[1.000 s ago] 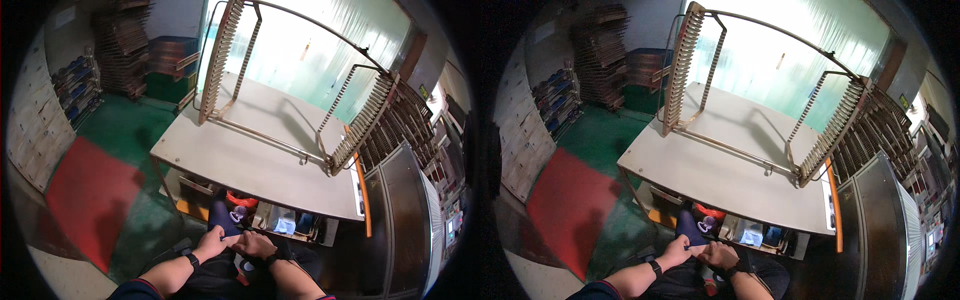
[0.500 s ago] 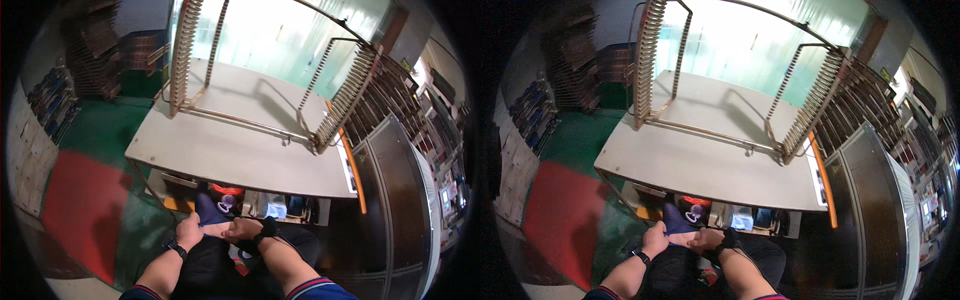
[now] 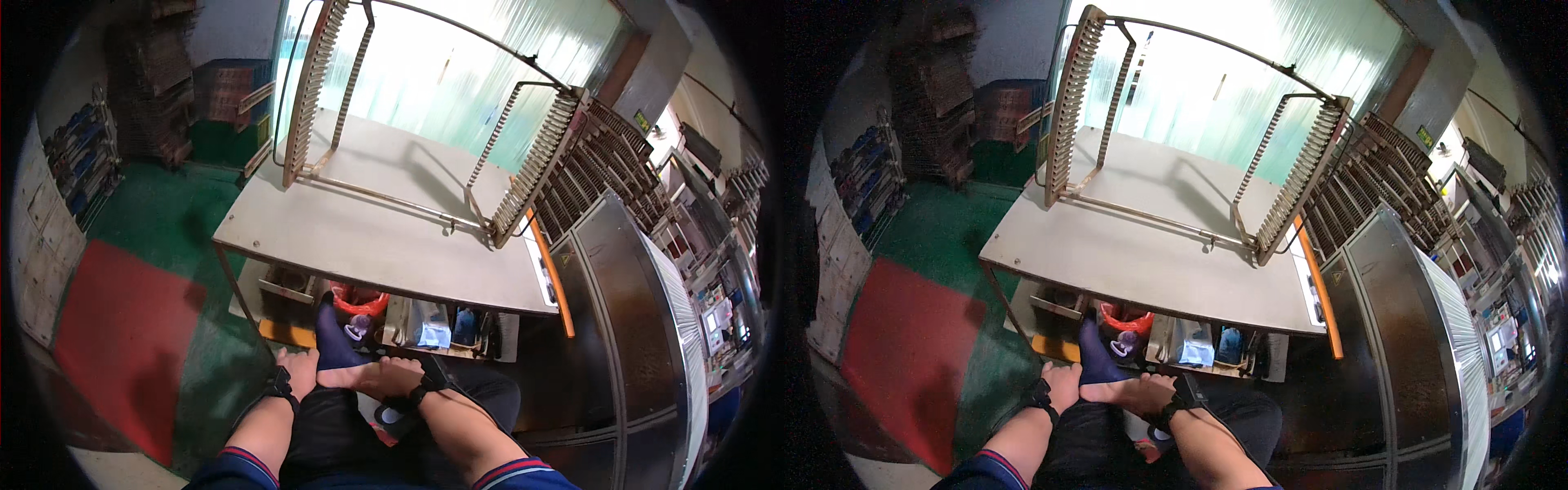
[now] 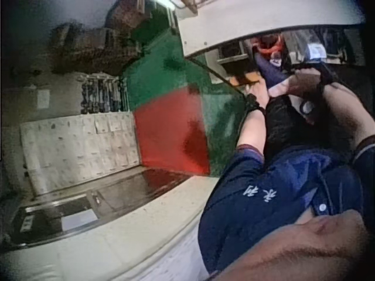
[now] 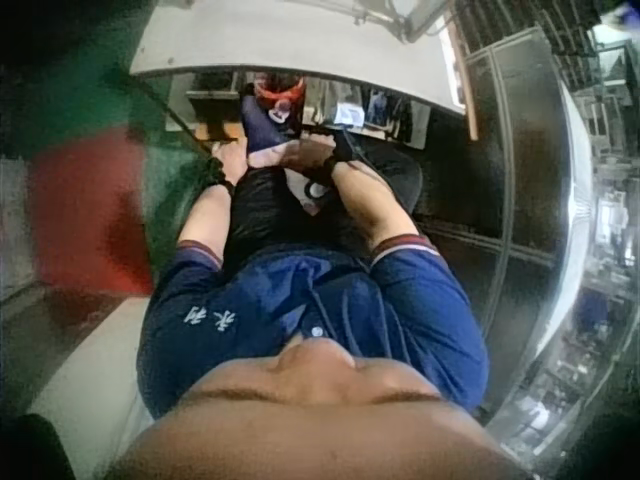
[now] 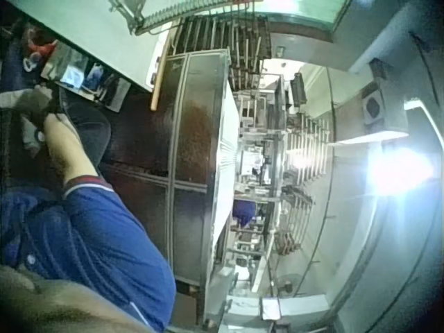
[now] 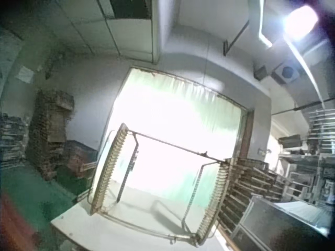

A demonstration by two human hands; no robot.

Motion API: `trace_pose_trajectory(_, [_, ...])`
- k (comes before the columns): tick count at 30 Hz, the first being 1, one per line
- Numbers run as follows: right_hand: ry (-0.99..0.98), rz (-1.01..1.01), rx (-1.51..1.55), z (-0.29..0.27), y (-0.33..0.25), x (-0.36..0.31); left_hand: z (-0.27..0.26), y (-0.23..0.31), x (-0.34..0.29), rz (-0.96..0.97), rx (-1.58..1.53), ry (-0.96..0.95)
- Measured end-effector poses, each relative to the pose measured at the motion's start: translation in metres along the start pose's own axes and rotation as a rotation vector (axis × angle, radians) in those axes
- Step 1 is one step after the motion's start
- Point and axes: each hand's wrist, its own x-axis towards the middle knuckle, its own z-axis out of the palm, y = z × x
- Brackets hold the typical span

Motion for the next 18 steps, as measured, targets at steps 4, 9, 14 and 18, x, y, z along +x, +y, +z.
trace_pose_trajectory(4, [-0.118,-0.009,0.082,-0.006,-0.004,-0.007,-0.007,-0.019,0.004,0.15,0.177,0.09])
trace_pose_trajectory(9, [-0.184,-0.092,0.057,-0.044,-0.022,-0.036,-0.042,-0.052,0.006,0.221,0.122,0.299])
trace_pose_trajectory(14, [-0.188,-0.12,0.06,-0.044,-0.019,-0.02,-0.022,-0.025,-0.018,0.074,-0.528,0.405])
trace_pose_trajectory(18, [-0.016,-0.197,0.052,-0.017,-0.021,0.004,-0.008,-0.022,-0.015,0.036,-0.859,0.414])
